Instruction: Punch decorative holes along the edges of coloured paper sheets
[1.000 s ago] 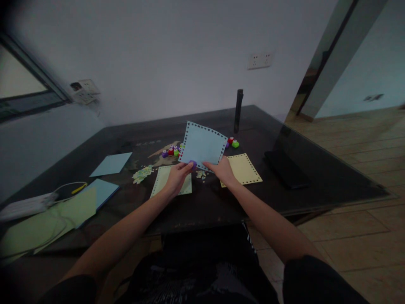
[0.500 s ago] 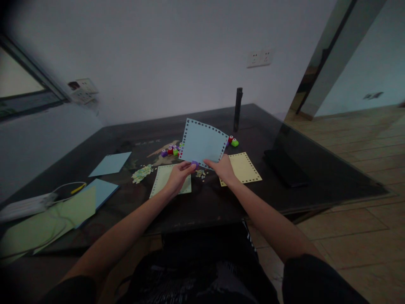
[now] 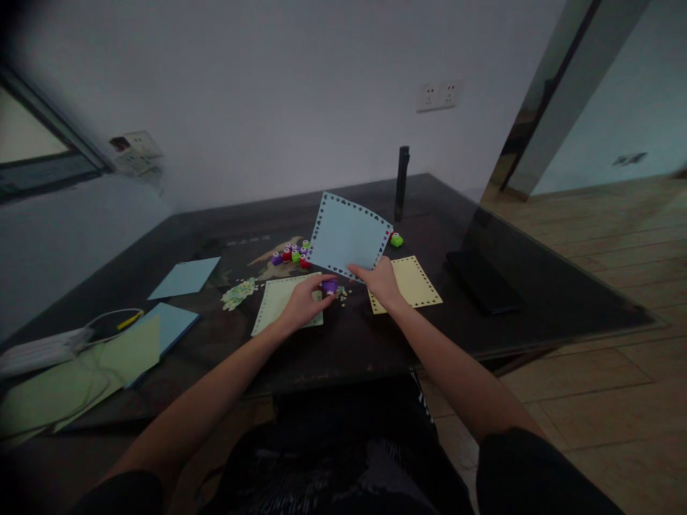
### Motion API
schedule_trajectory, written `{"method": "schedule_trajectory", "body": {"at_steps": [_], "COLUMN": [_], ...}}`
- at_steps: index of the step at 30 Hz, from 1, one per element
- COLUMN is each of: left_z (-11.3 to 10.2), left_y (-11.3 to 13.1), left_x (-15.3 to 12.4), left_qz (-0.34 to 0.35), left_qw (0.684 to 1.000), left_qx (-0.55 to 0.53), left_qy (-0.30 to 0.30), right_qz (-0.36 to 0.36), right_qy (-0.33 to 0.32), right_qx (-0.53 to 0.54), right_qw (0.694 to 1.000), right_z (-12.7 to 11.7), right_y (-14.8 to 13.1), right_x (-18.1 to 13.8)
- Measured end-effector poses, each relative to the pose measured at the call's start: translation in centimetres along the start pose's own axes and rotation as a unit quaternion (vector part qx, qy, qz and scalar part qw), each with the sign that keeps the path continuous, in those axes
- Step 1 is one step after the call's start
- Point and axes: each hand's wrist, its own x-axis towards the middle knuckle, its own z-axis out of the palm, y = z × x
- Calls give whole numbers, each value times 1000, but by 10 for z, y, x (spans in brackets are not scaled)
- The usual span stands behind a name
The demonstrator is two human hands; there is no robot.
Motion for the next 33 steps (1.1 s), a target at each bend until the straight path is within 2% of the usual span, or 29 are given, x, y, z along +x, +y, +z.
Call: {"method": "schedule_trajectory", "body": {"at_steps": [3, 6, 13, 23, 27, 33], "left_z": [-3, -4, -4, -5, -4, -4], "left_y": [1, 2, 3, 6, 4, 7], "left_x": [-1, -1, -1, 0, 0, 0], "left_qz": [59, 73, 50, 40, 18, -6], "left_qw": [997, 995, 996, 999, 1000, 999], "left_qx": [49, 65, 71, 14, -13, -45], "left_qy": [-9, -19, -12, -1, 5, 16], "right_qz": [-1, 2, 2, 9, -16, -53], "right_qy": [4, 7, 16, -34, -56, -29], "right_qx": [5, 5, -6, 33, 21, -27], "right_qw": [1000, 1000, 1000, 999, 998, 998], "right_z": [0, 0, 0, 1, 2, 0], "right_y": [-1, -3, -7, -4, -1, -2], "right_x": [0, -1, -3, -1, -1, 1]}}
